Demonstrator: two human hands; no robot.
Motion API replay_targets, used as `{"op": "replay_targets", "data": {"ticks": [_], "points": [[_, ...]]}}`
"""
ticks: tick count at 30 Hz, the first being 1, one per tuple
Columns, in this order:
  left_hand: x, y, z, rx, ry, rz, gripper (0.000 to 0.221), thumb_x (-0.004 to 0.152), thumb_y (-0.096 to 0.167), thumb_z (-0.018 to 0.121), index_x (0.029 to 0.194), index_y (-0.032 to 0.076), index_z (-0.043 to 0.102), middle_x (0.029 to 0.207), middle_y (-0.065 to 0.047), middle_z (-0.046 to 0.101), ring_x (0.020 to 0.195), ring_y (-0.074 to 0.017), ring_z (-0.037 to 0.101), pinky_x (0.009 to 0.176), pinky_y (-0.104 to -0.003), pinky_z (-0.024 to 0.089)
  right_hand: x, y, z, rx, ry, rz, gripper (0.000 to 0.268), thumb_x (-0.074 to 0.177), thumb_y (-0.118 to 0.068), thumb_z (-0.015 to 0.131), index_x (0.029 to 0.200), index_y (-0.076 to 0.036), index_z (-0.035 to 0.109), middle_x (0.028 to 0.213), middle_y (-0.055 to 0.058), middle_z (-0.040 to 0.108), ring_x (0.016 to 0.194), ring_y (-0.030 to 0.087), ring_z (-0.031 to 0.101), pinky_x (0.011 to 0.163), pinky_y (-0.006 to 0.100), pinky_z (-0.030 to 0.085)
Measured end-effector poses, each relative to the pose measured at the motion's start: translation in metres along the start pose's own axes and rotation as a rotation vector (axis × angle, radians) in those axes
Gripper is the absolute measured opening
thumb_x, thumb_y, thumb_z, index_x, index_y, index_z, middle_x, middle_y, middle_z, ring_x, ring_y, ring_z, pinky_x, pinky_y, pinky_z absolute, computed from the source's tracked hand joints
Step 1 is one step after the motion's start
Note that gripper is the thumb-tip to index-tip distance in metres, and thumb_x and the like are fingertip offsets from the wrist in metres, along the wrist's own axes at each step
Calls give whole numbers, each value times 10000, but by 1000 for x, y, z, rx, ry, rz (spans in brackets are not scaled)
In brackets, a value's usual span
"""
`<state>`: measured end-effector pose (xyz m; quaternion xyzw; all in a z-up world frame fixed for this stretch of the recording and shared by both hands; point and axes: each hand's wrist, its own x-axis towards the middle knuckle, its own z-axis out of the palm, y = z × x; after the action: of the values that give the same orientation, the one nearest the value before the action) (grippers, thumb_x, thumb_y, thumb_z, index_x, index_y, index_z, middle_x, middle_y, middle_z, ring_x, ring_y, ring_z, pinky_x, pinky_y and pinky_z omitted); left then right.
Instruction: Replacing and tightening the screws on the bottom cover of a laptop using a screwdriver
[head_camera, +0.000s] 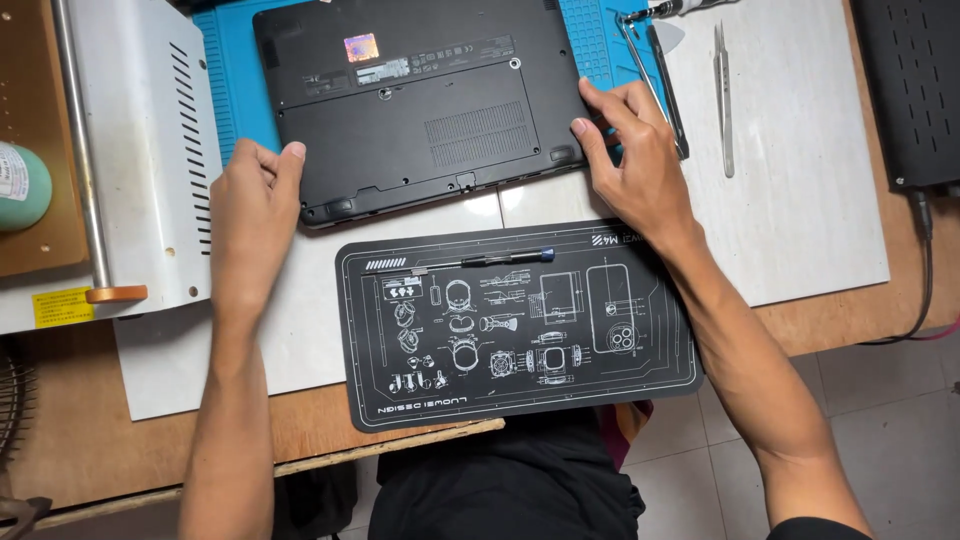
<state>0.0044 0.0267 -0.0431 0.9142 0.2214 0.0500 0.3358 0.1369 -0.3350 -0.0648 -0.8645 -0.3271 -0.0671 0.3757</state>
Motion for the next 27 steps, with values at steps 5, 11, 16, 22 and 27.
{"op": "replay_targets", "data": {"ticks": [5,11,16,22,27], "points": [[-9,7,-1,105,88,65,353,1145,253,634,1137,4,384,810,-155,556,656,-367,567,678,-510,448,0,-1,1,-13,12,2,397,1111,-96,622,1471,65,572,1024,121,500,943,239,512,770,344,502],[-14,28,4,92,41,15,189,1139,100,526,1224,40,368,696,-194,577,581,-458,525,544,-533,364,-5,-8,10,-133,15,34,414,1127,-98,598,1499,69,526,976,123,441,847,255,476,674,391,471],[-25,42,5,189,14,10,234,1159,142,396,1341,1,352,655,-180,565,530,-418,558,452,-537,383,-11,-20,16,-340,91,28,354,1131,-124,593,1424,73,574,985,179,543,854,307,554,650,412,529],[-42,60,-12,4,-1,166,467,1092,108,563,1428,-127,340,838,-486,623,810,-677,644,604,-709,467,-16,-20,20,-334,137,8,320,1118,-185,617,1385,-8,633,881,133,503,829,347,628,740,407,523],[-41,61,-8,-18,23,177,493,1093,159,557,1471,-62,332,994,-527,611,938,-692,616,696,-731,484,-14,-27,12,-111,73,41,835,743,-545,956,1343,-78,612,938,99,456,890,326,573,882,462,516]]}}
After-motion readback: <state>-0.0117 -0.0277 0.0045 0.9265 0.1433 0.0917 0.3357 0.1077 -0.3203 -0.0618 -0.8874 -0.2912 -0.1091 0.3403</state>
